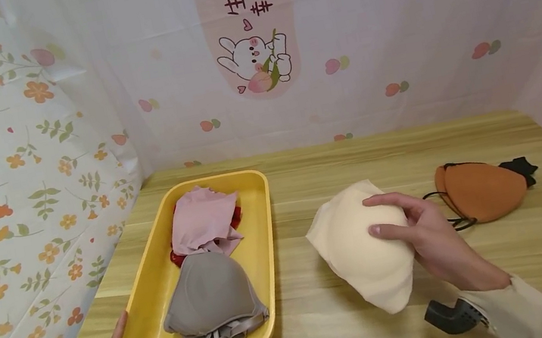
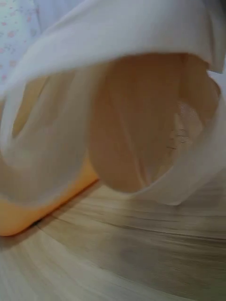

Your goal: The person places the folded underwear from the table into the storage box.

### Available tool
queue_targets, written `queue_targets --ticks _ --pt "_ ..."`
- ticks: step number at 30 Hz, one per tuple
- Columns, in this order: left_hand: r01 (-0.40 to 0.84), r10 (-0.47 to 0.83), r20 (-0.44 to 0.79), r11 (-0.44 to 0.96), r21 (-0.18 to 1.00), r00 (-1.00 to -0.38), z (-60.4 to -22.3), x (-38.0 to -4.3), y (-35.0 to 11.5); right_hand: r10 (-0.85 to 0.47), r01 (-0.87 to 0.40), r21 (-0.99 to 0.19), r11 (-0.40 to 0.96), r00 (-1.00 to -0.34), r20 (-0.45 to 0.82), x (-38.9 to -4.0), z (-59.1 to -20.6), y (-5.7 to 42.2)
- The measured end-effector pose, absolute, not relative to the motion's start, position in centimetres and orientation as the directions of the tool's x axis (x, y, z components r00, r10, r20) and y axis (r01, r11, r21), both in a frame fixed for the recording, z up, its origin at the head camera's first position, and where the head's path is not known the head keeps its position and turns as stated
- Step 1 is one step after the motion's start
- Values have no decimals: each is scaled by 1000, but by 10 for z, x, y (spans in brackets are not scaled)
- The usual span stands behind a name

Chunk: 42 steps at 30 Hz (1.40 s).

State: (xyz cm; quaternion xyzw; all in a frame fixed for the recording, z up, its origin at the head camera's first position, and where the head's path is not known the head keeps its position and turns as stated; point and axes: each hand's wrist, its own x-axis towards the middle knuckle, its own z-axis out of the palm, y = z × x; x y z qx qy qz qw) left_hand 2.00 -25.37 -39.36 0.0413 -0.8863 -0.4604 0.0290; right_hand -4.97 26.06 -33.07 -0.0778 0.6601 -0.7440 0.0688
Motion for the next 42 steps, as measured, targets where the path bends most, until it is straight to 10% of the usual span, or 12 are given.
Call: queue_targets --ticks 13,42 --pt "-42 -97 14 554 831 -995 -395 20 -257 -132 -3 -989 -149 -991 23 -59 -315 220" --pt "22 -68 69 537 844 -995 -396 19 -258 -495 180 -974 -139 -864 -89 -99 -301 89"
